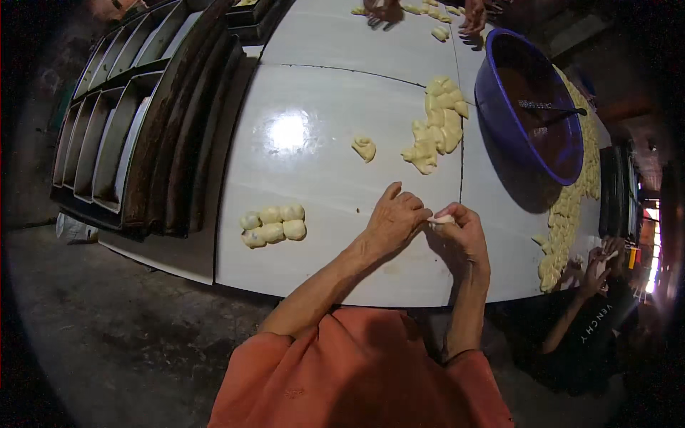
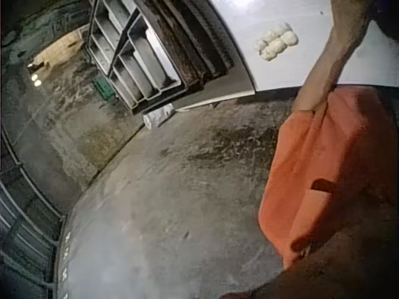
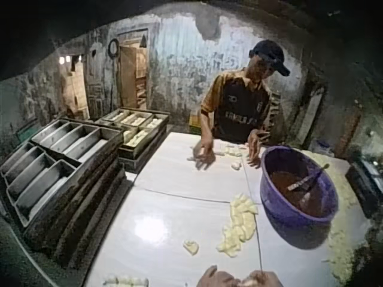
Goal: The person shapes pieces of dough into small rolls by hand and places them into metal baking pans on a work table.
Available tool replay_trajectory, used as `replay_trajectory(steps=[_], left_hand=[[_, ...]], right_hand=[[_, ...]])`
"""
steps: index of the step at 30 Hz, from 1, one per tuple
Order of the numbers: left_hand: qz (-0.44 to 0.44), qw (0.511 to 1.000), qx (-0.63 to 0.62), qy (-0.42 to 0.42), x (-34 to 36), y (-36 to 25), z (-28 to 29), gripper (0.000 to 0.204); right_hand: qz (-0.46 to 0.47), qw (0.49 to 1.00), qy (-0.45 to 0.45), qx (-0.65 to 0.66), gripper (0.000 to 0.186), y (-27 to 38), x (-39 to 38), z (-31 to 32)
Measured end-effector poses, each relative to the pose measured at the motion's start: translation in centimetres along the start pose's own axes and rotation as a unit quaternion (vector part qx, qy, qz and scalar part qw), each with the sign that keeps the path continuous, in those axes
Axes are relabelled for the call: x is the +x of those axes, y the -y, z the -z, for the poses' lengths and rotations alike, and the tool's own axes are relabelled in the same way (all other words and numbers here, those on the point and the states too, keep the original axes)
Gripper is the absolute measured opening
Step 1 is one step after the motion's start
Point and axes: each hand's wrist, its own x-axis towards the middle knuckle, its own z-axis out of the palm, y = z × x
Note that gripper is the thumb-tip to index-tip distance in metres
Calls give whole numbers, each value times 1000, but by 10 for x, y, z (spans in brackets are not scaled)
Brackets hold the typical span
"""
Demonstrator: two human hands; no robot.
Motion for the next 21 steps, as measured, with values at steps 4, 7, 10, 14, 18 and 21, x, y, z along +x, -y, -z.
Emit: replay_trajectory(steps=[4, 7, 10, 14, 18, 21], left_hand=[[9, 998, 57, -10, -5, 3, -14, 25], [8, 995, 95, 17, -6, 5, -18, 45], [52, 998, -7, -20, -3, -9, 9, 83], [220, 893, -387, 59, 23, -34, 48, 54], [225, 907, -356, 10, 14, -22, 36, 39], [264, 867, -423, 2, 13, -21, 25, 44]], right_hand=[[57, 979, 52, 186, 20, -7, -13, 13], [154, 952, 88, 250, 27, 5, -20, 21], [112, 963, -2, 243, 44, 24, -10, 6], [86, 979, -19, 183, 39, 1, -1, 8], [68, 992, -62, 90, 33, 6, 0, -11], [84, 983, -163, 28, 25, 13, -1, -25]])
